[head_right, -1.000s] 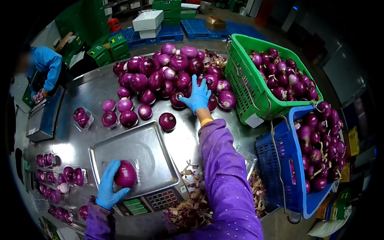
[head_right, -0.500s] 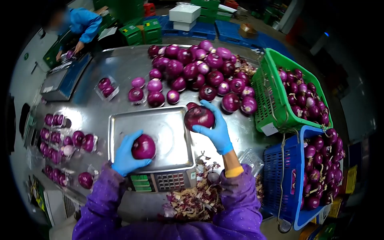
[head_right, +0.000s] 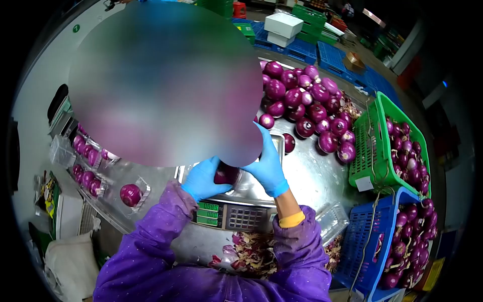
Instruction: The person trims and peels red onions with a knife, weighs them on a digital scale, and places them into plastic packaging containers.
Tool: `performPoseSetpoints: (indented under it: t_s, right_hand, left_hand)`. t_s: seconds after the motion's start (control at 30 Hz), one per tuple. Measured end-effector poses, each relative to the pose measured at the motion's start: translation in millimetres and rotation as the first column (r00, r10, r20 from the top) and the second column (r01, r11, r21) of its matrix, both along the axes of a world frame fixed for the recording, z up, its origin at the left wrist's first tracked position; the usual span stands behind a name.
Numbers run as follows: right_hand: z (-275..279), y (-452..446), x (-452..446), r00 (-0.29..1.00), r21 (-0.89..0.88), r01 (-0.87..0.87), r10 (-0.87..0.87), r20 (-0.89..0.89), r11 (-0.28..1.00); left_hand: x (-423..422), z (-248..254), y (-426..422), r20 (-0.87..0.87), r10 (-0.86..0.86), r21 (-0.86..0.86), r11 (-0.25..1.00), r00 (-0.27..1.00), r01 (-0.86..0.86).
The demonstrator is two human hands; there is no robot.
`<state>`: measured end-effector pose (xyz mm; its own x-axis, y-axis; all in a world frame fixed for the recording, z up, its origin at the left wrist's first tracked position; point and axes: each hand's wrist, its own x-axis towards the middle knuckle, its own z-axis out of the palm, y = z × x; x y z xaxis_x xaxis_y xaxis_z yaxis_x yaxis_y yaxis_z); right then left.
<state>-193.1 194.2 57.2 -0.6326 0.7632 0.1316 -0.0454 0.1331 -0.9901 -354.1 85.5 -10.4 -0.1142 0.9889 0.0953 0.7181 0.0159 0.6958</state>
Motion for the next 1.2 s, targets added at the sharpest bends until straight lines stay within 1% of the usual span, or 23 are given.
performPoseSetpoints:
  t_s: [0.07, 0.1, 0.17, 0.23, 0.27, 0.37, 0.4, 0.43, 0.5, 0.6, 0.67, 0.7, 0.77, 0.83, 0.87, 0.9, 0.93, 1.0, 1.07, 1.1, 1.13, 1.17, 1.2]
  right_hand:
    - [-1.2, 6.6, -27.1, 0.996, 0.118, -0.084, 0.085, -0.005, 0.989]
    - [3.3, 8.4, -37.9, 0.991, 0.135, -0.136, 0.134, 0.024, 0.982]
    - [-8.0, 18.1, -61.6, 0.967, 0.170, -0.253, 0.247, 0.058, 0.952]
    - [-32.3, 30.0, -87.9, 0.938, 0.376, -0.344, 0.333, 0.098, 0.860]
    - [-40.9, 34.6, -96.8, 0.932, 0.481, -0.353, 0.345, 0.108, 0.802]
    - [-55.9, 44.0, -108.7, 0.881, 0.467, -0.471, 0.423, 0.212, 0.749]
    - [-55.7, 43.1, -111.2, 0.874, 0.459, -0.484, 0.437, 0.212, 0.745]
    - [-54.8, 41.7, -113.8, 0.867, 0.451, -0.497, 0.451, 0.213, 0.741]
    - [-55.9, 33.3, -115.7, 0.884, 0.424, -0.468, 0.414, 0.219, 0.776]
    - [-58.2, 18.9, -116.2, 0.894, 0.447, -0.438, 0.326, 0.308, 0.780]
    - [-38.5, -0.3, -111.8, 0.877, 0.480, -0.401, 0.177, 0.446, 0.780]
    - [-35.8, -0.3, -108.3, 0.890, 0.496, -0.369, 0.146, 0.432, 0.786]
    - [-34.3, -0.9, -101.9, 0.910, 0.520, -0.309, 0.089, 0.406, 0.796]
    - [-37.7, 6.4, -72.7, 0.931, 0.443, -0.210, 0.039, 0.363, 0.872]
    - [-39.3, 10.0, -58.2, 0.941, 0.402, -0.156, 0.012, 0.338, 0.902]
    - [-40.9, 16.5, -36.2, 0.921, 0.223, -0.100, 0.005, 0.390, 0.970]
    - [-51.4, 17.8, -16.0, 0.954, 0.293, -0.007, -0.082, 0.288, 0.956]
    - [-55.9, 9.1, 30.4, 0.912, 0.350, 0.071, -0.202, 0.356, 0.934]
    - [-77.8, -4.8, 61.2, 0.906, 0.066, 0.149, -0.163, 0.390, 0.987]
    - [-71.9, -20.2, 61.8, 0.947, -0.283, 0.140, -0.044, 0.319, 0.949]
    - [-69.4, -31.4, 59.5, 0.947, -0.331, 0.120, -0.008, 0.320, 0.936]
    - [-69.8, -40.3, 54.3, 0.948, -0.377, 0.092, 0.035, 0.317, 0.922]
    - [-75.7, -47.1, 46.5, 0.965, -0.455, 0.088, 0.037, 0.258, 0.886]
  left_hand:
    - [6.4, 4.0, -9.9, -0.157, 0.004, 0.050, 0.999, 0.988, 0.004]
    - [14.1, 9.2, -19.3, -0.247, 0.046, 0.159, 0.987, 0.968, -0.006]
    - [23.5, 8.2, -41.6, -0.291, -0.020, 0.222, 0.971, 0.957, 0.088]
    - [30.4, -3.6, -61.6, -0.247, -0.130, 0.280, 0.939, 0.960, 0.199]
    - [28.2, -6.2, -70.0, -0.131, -0.184, 0.302, 0.928, 0.974, 0.216]
    - [-1.3, -2.1, -80.6, 0.249, -0.035, 0.450, 0.889, 0.968, -0.084]
    - [-12.3, 3.8, -82.9, 0.393, 0.083, 0.378, 0.893, 0.916, -0.243]
    - [-22.4, 10.2, -79.2, 0.300, 0.161, 0.410, 0.868, 0.940, -0.280]
    - [-41.7, 22.3, -65.2, 0.107, 0.321, 0.490, 0.807, 0.941, -0.330]
    - [-50.7, 5.3, -41.2, -0.002, 0.221, 0.398, 0.895, 0.975, -0.202]
    - [-55.6, -25.0, -30.3, 0.238, 0.185, 0.308, 0.917, 0.954, -0.254]
    - [-56.1, -23.9, -26.8, 0.353, 0.168, 0.256, 0.929, 0.920, -0.268]
    - [-59.5, -20.2, -30.3, 0.292, 0.217, 0.163, 0.948, 0.932, -0.272]
    - [-65.2, -29.0, -37.1, 0.393, 0.160, 0.174, 0.954, 0.906, -0.244]
    - [-72.4, -42.2, -40.6, 0.306, 0.150, 0.274, 0.932, 0.940, -0.238]
    - [-78.3, -42.2, -46.9, 0.344, 0.155, 0.250, 0.936, 0.926, -0.249]
    - [-83.6, -39.3, -52.4, 0.384, 0.163, 0.226, 0.938, 0.909, -0.264]
    - [-92.9, -20.7, -61.0, 0.470, 0.245, 0.105, 0.939, 0.848, -0.329]
    - [-99.6, -20.0, -47.2, 0.595, 0.238, 0.077, 0.934, 0.768, -0.349]
    - [-100.6, -17.5, -43.2, 0.648, 0.237, 0.068, 0.929, 0.724, -0.364]
    - [-80.8, -1.0, -32.2, 0.778, 0.100, 0.116, 0.947, 0.620, -0.299]
    - [-79.2, -17.1, -16.2, 0.646, -0.027, 0.230, 0.960, 0.763, -0.161]
    - [-63.1, 10.7, -15.9, 0.719, 0.133, -0.081, 0.991, 0.682, -0.108]
